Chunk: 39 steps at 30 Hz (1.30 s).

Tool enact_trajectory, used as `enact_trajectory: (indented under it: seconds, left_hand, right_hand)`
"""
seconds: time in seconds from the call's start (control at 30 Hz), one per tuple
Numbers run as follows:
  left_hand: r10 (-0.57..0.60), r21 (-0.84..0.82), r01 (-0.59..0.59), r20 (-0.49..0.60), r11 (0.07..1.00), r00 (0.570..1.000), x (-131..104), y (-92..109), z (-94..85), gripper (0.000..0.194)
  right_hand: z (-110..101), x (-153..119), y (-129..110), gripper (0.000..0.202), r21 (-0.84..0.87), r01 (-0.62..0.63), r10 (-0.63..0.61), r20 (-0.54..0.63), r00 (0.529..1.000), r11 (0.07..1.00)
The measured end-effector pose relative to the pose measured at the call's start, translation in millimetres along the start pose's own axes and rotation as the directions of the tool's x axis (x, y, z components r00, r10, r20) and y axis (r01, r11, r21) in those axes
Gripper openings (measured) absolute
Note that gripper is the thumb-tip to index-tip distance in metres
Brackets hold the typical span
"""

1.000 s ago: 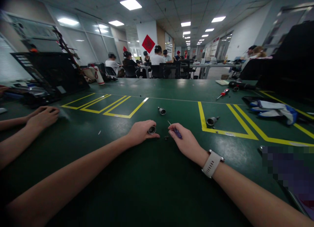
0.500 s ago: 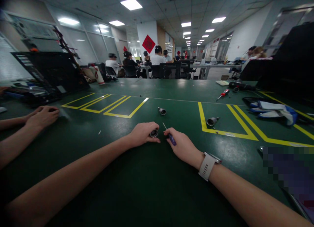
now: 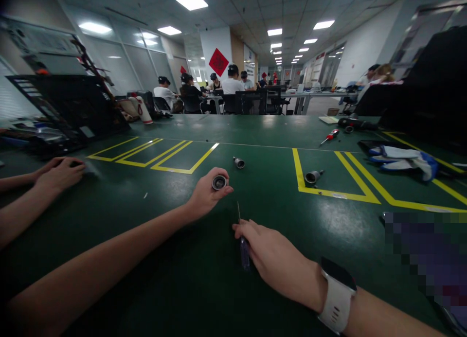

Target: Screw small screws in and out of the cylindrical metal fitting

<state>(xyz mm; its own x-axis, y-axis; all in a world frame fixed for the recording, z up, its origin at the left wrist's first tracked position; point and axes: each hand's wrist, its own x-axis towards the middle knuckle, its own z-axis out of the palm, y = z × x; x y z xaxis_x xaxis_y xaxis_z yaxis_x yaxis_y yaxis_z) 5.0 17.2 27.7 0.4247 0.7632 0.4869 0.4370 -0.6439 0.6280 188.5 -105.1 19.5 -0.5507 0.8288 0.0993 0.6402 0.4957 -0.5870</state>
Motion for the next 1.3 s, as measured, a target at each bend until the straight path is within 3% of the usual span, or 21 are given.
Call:
enact_trajectory:
  seconds: [0.13,0.23,0.3,0.37,0.47,0.53,0.63,0.73,0.97,1.3]
  left_hand:
    - [-0.163,-0.205,0.144,-0.078,0.968,0.984,0.4,9.7,5.7,0.032]
    - [-0.332,-0.436,0.300,0.004,0.848,0.943,-3.1,21.8,10.9,0.033]
    - [-0.431,-0.547,0.401,0.081,0.735,0.899,-7.1,33.2,11.7,0.034]
    - [-0.498,-0.600,0.487,0.164,0.635,0.851,-12.3,46.6,9.1,0.031]
    - [-0.570,-0.671,0.572,0.262,0.472,0.779,-22.9,66.6,1.0,0.024]
    - [-0.586,-0.733,0.601,0.347,0.318,0.732,-32.1,77.1,-4.4,0.018]
    - [-0.546,-0.771,0.606,0.427,0.197,0.721,-46.8,87.1,-9.6,0.021]
    - [-0.540,-0.755,0.633,0.465,0.171,0.701,-58.3,91.5,-11.9,0.027]
    - [-0.484,-0.704,0.663,0.501,0.254,0.718,-65.8,88.9,-14.0,0.033]
    - [-0.496,-0.656,0.688,0.506,0.310,0.706,-67.5,90.6,-10.4,0.032]
  right_hand:
    - [5.9,-28.6,-14.6,0.039,-0.051,0.013,-0.009,0.090,0.996,0.999]
    - [6.3,-48.1,-20.2,0.044,-0.021,0.064,-0.062,0.094,0.994,0.998]
    - [2.5,-57.1,-21.8,0.042,0.036,0.070,-0.070,0.001,0.998,0.997]
    - [-3.2,-61.9,-21.3,0.032,0.136,-0.005,0.027,-0.160,0.987,0.991]
    - [-10.6,-61.8,-17.4,0.015,0.399,-0.144,0.289,-0.329,0.899,0.905]
    - [-12.2,-59.1,-14.5,0.023,0.577,-0.144,0.394,-0.335,0.856,0.804]
    - [-9.8,-54.9,-13.5,0.029,0.731,-0.131,0.460,-0.271,0.846,0.670]
    - [-5.8,-52.5,-16.7,0.031,0.750,-0.179,0.467,-0.190,0.864,0.637]
    - [-6.2,-50.8,-22.8,0.036,0.611,-0.238,0.427,-0.182,0.886,0.755]
    - [-7.2,-61.3,-29.5,0.034,0.347,-0.179,0.268,-0.229,0.936,0.920]
